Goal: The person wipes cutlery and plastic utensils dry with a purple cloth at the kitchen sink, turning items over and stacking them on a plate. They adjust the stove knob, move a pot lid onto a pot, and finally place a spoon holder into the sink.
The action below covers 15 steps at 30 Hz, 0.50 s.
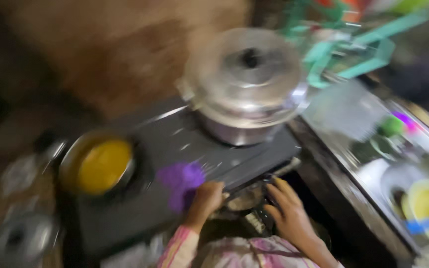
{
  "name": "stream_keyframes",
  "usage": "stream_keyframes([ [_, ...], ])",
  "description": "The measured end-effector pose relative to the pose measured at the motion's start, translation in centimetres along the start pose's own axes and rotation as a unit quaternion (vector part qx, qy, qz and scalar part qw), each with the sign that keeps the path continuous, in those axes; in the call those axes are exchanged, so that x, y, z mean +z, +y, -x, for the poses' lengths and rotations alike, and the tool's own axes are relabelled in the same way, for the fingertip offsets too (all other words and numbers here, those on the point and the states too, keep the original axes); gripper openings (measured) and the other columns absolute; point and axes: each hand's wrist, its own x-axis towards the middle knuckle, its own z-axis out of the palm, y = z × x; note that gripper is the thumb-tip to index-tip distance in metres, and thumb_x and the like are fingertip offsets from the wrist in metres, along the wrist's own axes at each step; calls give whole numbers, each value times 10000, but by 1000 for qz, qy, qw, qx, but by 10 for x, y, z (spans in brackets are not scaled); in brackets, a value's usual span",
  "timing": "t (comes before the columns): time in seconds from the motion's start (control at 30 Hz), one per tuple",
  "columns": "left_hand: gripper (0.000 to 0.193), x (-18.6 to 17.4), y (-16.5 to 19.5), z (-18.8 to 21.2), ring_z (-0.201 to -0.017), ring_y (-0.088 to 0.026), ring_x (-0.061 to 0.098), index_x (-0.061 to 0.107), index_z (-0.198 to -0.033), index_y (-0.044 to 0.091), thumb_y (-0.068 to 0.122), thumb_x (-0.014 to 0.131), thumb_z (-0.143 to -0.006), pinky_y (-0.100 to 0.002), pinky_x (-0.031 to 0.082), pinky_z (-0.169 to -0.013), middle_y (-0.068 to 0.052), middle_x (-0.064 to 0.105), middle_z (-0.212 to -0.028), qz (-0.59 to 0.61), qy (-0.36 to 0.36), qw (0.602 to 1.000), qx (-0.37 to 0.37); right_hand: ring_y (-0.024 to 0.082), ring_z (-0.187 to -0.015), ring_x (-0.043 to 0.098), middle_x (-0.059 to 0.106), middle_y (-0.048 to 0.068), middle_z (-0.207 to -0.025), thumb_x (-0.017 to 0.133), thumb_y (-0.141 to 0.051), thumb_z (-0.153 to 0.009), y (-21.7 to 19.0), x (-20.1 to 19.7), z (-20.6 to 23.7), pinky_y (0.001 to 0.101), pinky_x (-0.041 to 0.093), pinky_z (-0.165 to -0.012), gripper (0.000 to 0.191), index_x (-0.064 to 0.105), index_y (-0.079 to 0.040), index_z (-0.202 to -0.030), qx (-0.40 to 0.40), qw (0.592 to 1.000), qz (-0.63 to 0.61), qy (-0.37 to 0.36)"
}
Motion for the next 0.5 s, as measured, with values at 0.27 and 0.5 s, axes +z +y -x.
stream_keyframes([
  [0.27, 378, -16, 12, 123, -992, -297, 764, 695, -1219, -4, 275, 700, -964, -358, 584, -885, -163, 774, -1110, 234, 457, 835, -195, 385, -1396, 486, 544, 213, -1472, 742, -249, -853, 72, 27, 53, 442, 417, -1104, 574, 596, -62, -1376, 29, 993, -1, -116],
  [0.5, 623, -77, -65, 189, -1379, -235, 530, 534, -1426, -28, 465, 515, -1045, -330, 374, -1155, -165, 578, -1480, 325, 571, 703, -272, 380, -1411, 478, 530, 211, -1499, 698, -221, -885, 37, 63, 35, 443, 413, -1114, 564, 559, -55, -1406, -104, 975, -90, -173],
])
